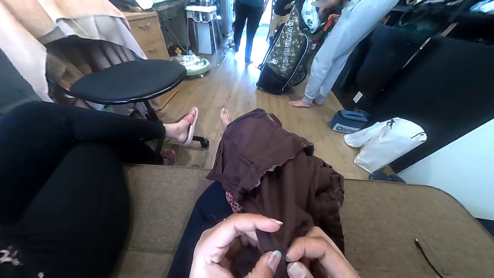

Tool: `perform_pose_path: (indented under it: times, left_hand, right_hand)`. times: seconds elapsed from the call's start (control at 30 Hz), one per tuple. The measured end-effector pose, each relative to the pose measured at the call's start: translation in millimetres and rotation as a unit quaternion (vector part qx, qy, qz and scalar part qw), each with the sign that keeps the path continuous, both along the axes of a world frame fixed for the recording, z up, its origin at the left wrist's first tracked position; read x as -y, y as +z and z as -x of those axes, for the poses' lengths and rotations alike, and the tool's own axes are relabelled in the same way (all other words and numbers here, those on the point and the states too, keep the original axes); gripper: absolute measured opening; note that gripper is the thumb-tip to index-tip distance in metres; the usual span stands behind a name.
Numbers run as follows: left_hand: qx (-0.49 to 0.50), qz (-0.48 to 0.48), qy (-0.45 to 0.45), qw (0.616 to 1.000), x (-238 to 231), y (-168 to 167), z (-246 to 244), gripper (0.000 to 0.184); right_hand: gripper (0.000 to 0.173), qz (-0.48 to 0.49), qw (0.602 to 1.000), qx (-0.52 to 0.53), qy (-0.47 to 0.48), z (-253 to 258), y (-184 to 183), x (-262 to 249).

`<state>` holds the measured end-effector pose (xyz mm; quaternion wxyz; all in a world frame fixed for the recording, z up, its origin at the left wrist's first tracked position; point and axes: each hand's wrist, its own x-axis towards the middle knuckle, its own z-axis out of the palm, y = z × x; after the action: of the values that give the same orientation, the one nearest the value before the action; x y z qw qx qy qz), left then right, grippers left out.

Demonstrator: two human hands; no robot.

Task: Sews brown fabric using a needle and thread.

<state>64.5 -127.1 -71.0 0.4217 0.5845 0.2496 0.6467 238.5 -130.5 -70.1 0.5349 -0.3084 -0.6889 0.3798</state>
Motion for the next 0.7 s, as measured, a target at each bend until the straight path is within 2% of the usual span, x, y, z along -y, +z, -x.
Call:
perform_pose_path:
  times: [0.33,0.47,0.7]
  left_hand:
    - [-0.002,0.007,-0.037,0.999,-1.0,-2.4,-0.4,0.03]
    - [0.057,0.066,-0.04,0.995,2.4,-0.4,-2.7,0.025]
    - [0.123,0.104,-0.061,0.985,0.3,-1.2,-6.9,0.031]
  right_hand:
    - [0.018,0.006,1.0,-0.012,-0.001,1.1,-3.7,-3.6]
    - [0.019,0.018,0.999,-0.024,0.013,3.6,-4.2,-3.7]
    - [0.023,0.047,0.997,-0.049,0.022,10.0,-8.6,-2.5]
